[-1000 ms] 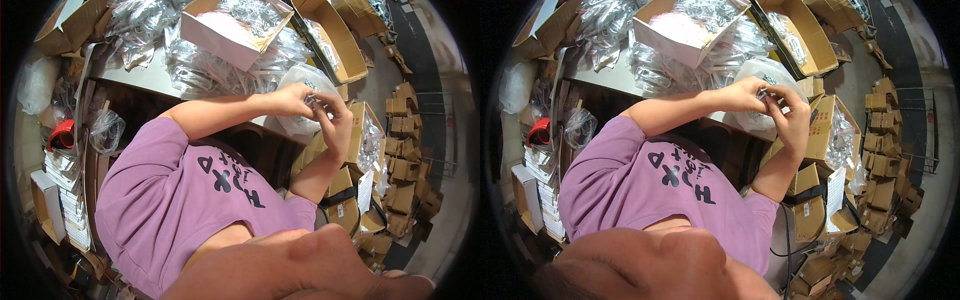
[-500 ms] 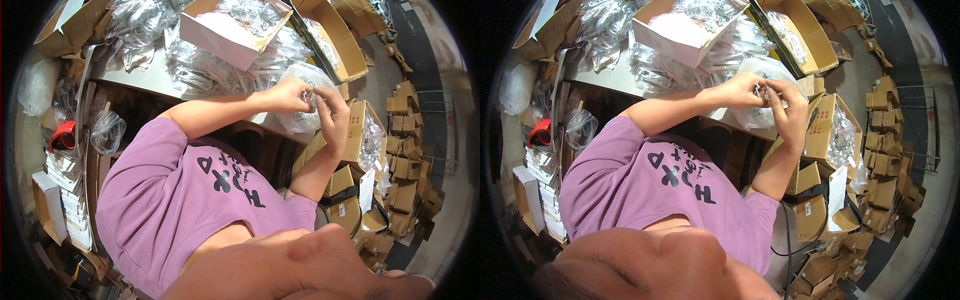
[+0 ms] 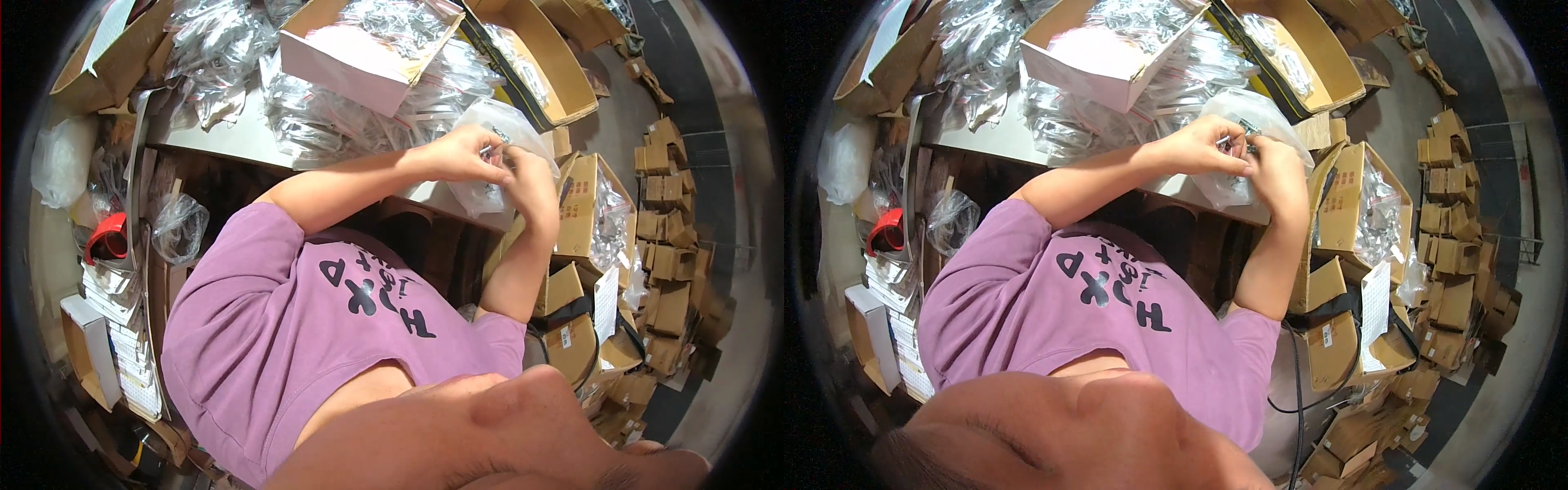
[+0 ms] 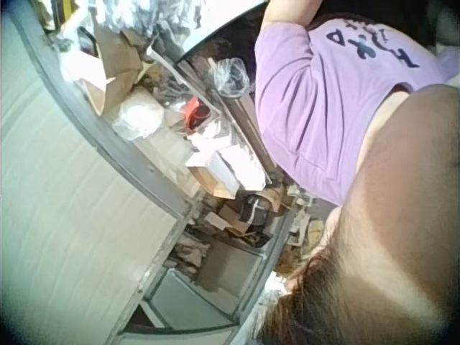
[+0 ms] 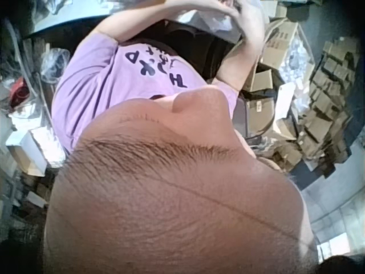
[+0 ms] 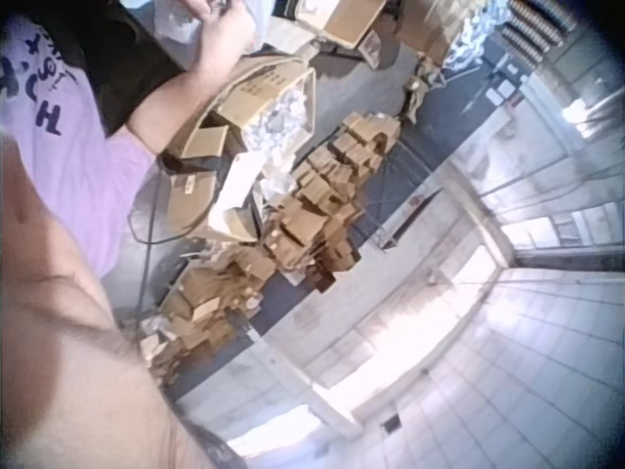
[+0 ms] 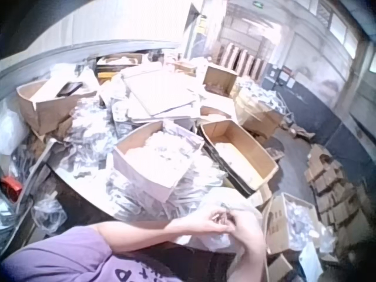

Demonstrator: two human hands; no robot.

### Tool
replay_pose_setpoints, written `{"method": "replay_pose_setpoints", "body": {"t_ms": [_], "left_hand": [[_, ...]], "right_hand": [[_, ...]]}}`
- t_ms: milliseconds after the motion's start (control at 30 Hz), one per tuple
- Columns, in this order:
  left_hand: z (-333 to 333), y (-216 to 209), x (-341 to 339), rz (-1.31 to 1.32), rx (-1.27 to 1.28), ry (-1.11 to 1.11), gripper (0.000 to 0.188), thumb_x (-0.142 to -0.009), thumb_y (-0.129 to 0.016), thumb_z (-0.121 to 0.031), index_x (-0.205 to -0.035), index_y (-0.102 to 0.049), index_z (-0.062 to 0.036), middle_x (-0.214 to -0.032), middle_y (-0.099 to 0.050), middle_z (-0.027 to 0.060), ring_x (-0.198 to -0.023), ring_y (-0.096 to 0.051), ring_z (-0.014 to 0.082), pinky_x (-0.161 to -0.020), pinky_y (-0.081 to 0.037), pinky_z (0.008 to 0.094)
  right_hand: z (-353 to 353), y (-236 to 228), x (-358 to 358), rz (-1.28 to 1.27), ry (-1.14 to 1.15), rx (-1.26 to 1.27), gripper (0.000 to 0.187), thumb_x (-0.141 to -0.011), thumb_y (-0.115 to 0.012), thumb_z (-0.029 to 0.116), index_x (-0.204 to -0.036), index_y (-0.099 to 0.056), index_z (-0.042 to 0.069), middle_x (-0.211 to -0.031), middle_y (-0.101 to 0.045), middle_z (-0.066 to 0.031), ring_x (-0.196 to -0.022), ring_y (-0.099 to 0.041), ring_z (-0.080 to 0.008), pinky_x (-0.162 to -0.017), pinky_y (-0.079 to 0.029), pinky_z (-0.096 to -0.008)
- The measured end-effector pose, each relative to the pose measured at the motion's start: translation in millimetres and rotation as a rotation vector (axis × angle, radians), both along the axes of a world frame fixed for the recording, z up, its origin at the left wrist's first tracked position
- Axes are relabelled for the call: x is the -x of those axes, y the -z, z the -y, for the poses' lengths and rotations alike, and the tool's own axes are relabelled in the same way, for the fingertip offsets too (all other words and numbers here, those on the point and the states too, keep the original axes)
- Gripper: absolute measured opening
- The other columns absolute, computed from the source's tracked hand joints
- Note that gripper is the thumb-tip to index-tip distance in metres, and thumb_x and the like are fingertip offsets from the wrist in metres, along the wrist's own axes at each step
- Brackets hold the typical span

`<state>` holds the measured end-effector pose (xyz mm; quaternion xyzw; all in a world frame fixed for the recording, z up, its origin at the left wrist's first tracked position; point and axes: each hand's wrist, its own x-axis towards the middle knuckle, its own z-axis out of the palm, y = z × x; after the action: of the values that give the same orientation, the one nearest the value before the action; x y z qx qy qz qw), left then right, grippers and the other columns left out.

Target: The person picks small silver metal parts from a cardboard box and places them into a white plastic bag held in their other hand.

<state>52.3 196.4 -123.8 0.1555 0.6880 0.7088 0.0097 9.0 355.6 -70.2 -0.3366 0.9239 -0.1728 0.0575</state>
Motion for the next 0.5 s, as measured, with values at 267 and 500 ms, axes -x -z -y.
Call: {"method": "replay_pose_setpoints", "body": {"t_ms": [267,500], "left_hand": [[3.5,6.8,-0.8,0.005,0.086,-0.041,0.018,-0.071,-0.070,-0.012,-0.068,-0.054,-0.0033,-0.067,-0.053,-0.0017,-0.067,-0.046,0.0057,-0.061,-0.040,0.0233],[3.0,5.9,-1.1,0.138,-0.103,-0.044,0.015,-0.070,-0.068,-0.011,-0.068,-0.053,-0.0054,-0.068,-0.052,-0.0026,-0.068,-0.044,0.0050,-0.063,-0.038,0.0215]], "right_hand": [[12.0,8.0,-0.6,-0.117,-0.035,-0.124,0.011,-0.072,-0.064,0.016,-0.078,-0.066,0.007,-0.074,-0.063,-0.0185,-0.073,-0.063,-0.0343,-0.066,-0.049,-0.0430],[-2.8,4.7,0.1,-0.073,-0.006,0.136,0.013,-0.071,-0.066,0.009,-0.083,-0.067,0.004,-0.075,-0.065,-0.0175,-0.070,-0.065,-0.0303,-0.066,-0.050,-0.0374]]}}
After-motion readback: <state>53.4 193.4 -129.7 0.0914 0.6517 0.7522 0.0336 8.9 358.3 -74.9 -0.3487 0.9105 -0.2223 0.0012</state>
